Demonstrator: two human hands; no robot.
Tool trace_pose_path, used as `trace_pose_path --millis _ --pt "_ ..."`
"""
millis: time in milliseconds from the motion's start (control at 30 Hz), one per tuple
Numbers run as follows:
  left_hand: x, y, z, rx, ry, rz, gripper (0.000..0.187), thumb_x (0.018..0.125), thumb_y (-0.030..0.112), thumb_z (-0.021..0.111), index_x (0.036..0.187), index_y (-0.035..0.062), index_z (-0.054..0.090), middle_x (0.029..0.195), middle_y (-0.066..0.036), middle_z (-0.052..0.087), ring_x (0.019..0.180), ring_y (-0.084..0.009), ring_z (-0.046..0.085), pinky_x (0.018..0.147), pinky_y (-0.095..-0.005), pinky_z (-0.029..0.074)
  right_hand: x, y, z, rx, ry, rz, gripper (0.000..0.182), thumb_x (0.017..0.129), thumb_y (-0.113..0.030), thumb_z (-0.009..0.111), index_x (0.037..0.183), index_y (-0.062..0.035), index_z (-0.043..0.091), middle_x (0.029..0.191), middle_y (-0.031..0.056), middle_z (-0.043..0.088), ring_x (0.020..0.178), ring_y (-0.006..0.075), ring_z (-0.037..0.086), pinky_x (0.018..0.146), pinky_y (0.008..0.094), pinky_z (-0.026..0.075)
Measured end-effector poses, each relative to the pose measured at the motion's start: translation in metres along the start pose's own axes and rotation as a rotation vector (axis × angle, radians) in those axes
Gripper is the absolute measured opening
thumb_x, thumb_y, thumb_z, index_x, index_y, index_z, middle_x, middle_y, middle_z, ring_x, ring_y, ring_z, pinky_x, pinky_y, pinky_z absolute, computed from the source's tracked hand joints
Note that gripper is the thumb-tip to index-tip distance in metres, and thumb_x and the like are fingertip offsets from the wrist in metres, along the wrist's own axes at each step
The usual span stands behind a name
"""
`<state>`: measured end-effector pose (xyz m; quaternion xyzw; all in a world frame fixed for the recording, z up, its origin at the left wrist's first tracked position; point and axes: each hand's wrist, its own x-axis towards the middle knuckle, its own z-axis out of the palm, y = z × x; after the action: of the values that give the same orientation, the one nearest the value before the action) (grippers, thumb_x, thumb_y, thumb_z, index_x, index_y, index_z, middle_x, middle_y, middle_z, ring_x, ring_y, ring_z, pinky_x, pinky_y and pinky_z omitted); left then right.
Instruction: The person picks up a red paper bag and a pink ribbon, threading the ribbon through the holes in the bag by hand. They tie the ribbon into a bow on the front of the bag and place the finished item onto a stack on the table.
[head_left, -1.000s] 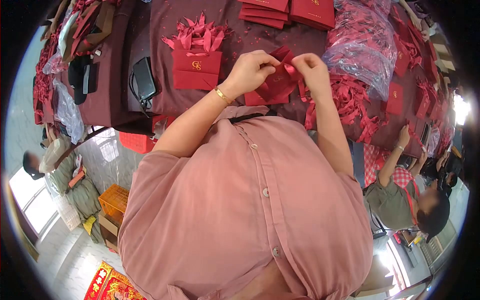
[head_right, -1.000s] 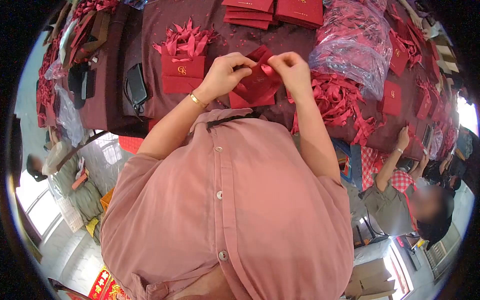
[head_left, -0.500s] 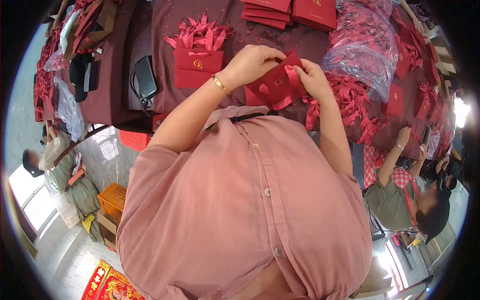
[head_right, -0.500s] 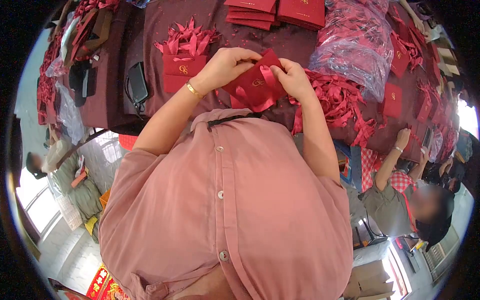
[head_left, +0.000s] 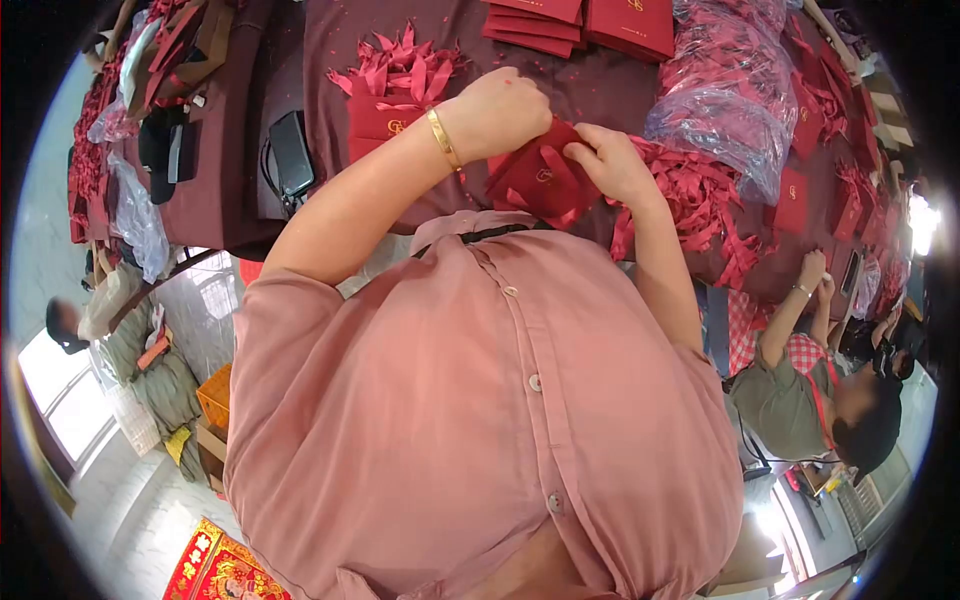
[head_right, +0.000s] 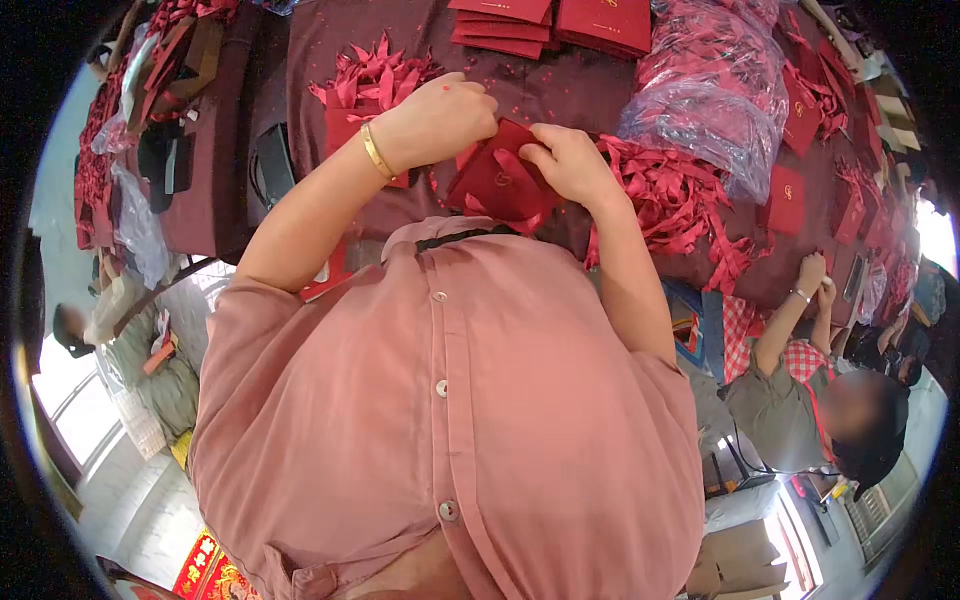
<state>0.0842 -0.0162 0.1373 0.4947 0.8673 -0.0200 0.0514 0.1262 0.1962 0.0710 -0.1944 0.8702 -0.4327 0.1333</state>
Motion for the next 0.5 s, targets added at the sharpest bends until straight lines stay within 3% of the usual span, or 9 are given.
trace_pose_path --millis 33,100,167,233,333,500 --pt "-0.002 -0.003 0.001 0.016 -0.015 -0.01 0.004 0.069 0.011 0.064 0.069 0.0111 0.067 0.077 -0.003 0.063 0.087 -0.022 0.062 0.077 -0.0365 0.047 0.0 0.002 -0.002 0.003 0.002 0.0 0.021 0.086 -0.016 0.059 0.092 0.0033 0.057 0.079 0.0217 0.058 0.073 0.0318 0.058 0.068 0.0358 0.045" --pt "-0.01 -0.011 0.007 -0.028 -0.032 0.028 0.007 0.073 0.014 0.062 0.073 0.0102 0.067 0.085 -0.004 0.065 0.089 -0.0229 0.062 0.077 -0.0361 0.048 -0.003 0.009 -0.01 -0.104 -0.049 0.079 0.019 0.087 -0.016 0.058 0.094 0.0022 0.059 0.077 0.0166 0.06 0.072 0.0234 0.058 0.067 0.0323 0.045" --pt "-0.012 -0.012 0.012 -0.07 -0.049 0.061 0.011 0.076 0.017 0.06 0.076 0.0094 0.068 0.093 -0.006 0.067 0.09 -0.0238 0.063 0.078 -0.0358 0.049 -0.009 0.014 -0.016 0.011 -0.005 0.114 0.021 0.087 -0.018 0.059 0.095 0.0013 0.06 0.078 0.0162 0.061 0.072 0.0235 0.059 0.067 0.0335 0.046" --pt "-0.012 -0.009 0.015 -0.295 0.365 0.01 0.009 0.076 0.017 0.064 0.077 0.008 0.066 0.111 -0.008 0.06 0.102 -0.0258 0.057 0.085 -0.0375 0.047 -0.013 0.021 -0.019 0.127 0.038 0.149 0.022 0.087 -0.02 0.06 0.096 0.0003 0.061 0.079 0.0159 0.063 0.072 0.0235 0.06 0.066 0.0347 0.046" --pt "-0.012 -0.003 0.011 -0.549 0.442 -0.072 0.009 0.076 0.011 0.067 0.084 0.0065 0.063 0.123 -0.011 0.053 0.113 -0.0298 0.05 0.096 -0.0399 0.042 -0.016 0.019 -0.024 0.416 0.104 0.219 0.021 0.09 -0.017 0.059 0.099 0.0021 0.063 0.082 -0.001 0.062 0.077 0.0068 0.053 0.068 0.0262 0.046" --pt "-0.022 0.008 0.029 -0.655 0.381 -0.018 0.014 0.075 0.006 0.063 0.089 0.0054 0.065 0.13 -0.015 0.051 0.12 -0.0334 0.046 0.101 -0.0413 0.038 -0.017 0.029 -0.014 0.477 0.127 0.217 0.02 0.09 -0.015 0.059 0.099 0.0019 0.063 0.083 -0.0004 0.063 0.076 0.0077 0.054 0.068 0.0259 0.046"
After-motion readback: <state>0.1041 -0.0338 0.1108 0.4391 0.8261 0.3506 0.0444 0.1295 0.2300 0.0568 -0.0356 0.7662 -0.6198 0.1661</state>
